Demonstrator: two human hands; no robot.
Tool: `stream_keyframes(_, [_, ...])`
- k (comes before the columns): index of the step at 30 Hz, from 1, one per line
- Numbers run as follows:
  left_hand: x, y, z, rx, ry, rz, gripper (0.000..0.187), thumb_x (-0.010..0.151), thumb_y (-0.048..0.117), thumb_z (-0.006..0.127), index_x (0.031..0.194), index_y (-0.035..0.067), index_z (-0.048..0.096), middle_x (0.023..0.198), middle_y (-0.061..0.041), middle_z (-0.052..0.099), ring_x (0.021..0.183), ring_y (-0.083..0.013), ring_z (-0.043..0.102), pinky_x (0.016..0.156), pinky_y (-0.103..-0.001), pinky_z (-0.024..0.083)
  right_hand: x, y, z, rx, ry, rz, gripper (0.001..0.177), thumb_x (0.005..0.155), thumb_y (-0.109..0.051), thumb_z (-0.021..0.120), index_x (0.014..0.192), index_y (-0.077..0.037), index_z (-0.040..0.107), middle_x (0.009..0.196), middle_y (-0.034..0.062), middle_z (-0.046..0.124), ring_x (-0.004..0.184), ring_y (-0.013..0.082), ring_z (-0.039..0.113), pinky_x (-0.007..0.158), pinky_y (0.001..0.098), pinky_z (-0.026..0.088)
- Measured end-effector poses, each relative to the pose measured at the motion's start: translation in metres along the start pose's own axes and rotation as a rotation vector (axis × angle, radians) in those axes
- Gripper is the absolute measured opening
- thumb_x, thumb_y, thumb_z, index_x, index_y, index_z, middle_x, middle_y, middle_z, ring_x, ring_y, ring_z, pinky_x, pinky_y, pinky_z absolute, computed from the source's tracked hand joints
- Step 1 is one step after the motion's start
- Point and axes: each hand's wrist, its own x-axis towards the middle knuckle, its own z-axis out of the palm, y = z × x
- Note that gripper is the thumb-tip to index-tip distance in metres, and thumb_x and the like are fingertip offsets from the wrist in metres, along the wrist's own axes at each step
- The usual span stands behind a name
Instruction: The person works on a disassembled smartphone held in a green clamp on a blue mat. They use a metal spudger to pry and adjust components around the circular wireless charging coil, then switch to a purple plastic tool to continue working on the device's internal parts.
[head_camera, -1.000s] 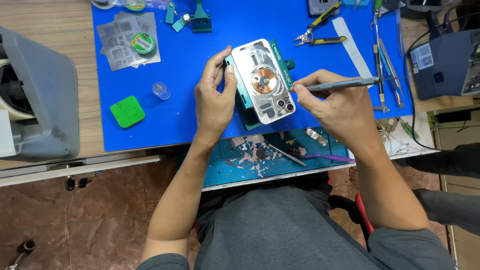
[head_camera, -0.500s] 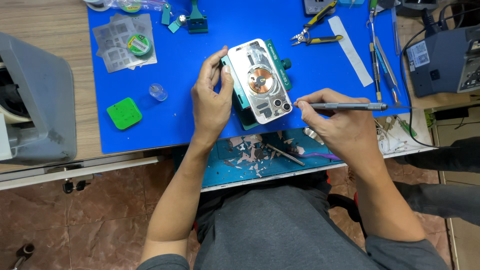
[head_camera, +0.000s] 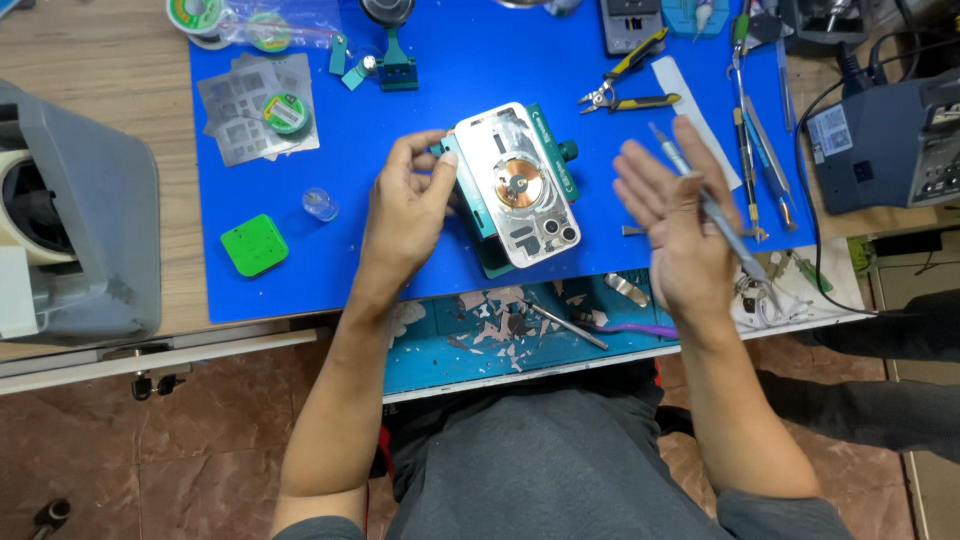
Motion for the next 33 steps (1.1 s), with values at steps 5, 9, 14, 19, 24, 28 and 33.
stream_keyframes(5, [0.004,-0.009,-0.002,-0.327,-0.146,-0.113,0.038,0.109,0.017,0.056,0.140,-0.005,0.050,0.093,-0.024,0.071,0.073,-0.0321,0.078,0.063,-0.042,0.068,0.008,0.024,0.024,0.310,-0.043,0.190,0.060,0.116,-0.038,0.033,0.160,0.002,0.029,0.157,0.0451,0.032,0.145,0.0575,0.030,0.119,0.0687,0.029])
stream_keyframes(9, [-0.013,-0.008,-0.004,-0.382,-0.052,-0.154,0.040,0.109,0.013,0.053,0.141,-0.007,0.042,0.106,-0.029,0.068,0.090,-0.0382,0.077,0.077,-0.049,0.068,0.030,0.034,0.026,0.365,-0.088,0.209,0.060,0.112,-0.045,0.040,0.156,-0.004,0.044,0.152,0.0363,0.048,0.146,0.0485,0.038,0.122,0.0599,0.034])
stream_keyframes(14, [-0.051,0.026,0.011,-0.573,0.080,-0.249,0.044,0.108,0.005,0.049,0.141,-0.009,0.025,0.127,-0.043,0.055,0.109,-0.0533,0.070,0.093,-0.058,0.064,0.089,0.045,0.030,0.387,-0.318,0.175,0.061,0.111,-0.049,0.041,0.155,-0.006,0.045,0.148,0.0331,0.053,0.141,0.0434,0.048,0.120,0.0571,0.041])
stream_keyframes(19, [-0.075,0.053,0.037,-0.746,0.200,-0.330,0.047,0.108,0.005,0.048,0.139,-0.013,0.017,0.138,-0.046,0.046,0.125,-0.0567,0.062,0.106,-0.056,0.058,0.120,0.045,0.031,0.299,-0.533,0.320,0.065,0.108,-0.052,0.036,0.157,-0.011,0.046,0.148,0.0258,0.059,0.137,0.0350,0.056,0.112,0.0508,0.050])
stream_keyframes(24, [-0.085,0.023,0.018,-0.460,0.148,-0.245,0.062,0.103,0.012,0.063,0.140,-0.004,0.017,0.128,-0.033,0.053,0.118,-0.0409,0.065,0.094,-0.046,0.063,0.120,0.033,-0.008,-0.077,-0.399,0.074,0.047,0.112,-0.034,0.043,0.142,-0.002,0.060,0.117,0.0235,0.072,0.117,0.0290,0.070,0.109,0.0448,0.055])
stream_keyframes(28, [-0.076,0.025,-0.009,0.229,0.187,-0.041,0.099,0.077,0.032,0.096,0.143,0.005,0.027,0.129,-0.020,0.046,0.111,-0.0294,0.054,0.090,-0.036,0.053,0.108,0.012,-0.022,-0.327,-0.362,-0.027,0.027,0.106,-0.017,0.069,0.128,-0.002,0.073,0.099,0.0159,0.078,0.090,0.0183,0.072,0.094,0.0339,0.057])
stream_keyframes(33, [-0.040,0.057,-0.017,0.211,-0.089,0.212,0.117,0.074,0.025,0.098,0.157,-0.001,0.020,0.157,-0.033,0.030,0.148,-0.0556,0.027,0.123,-0.065,0.025,0.108,0.017,-0.022,-0.294,-0.479,-0.110,0.017,0.098,-0.008,0.076,0.113,-0.001,0.079,0.109,0.0181,0.078,0.104,0.0283,0.076,0.097,0.0394,0.058])
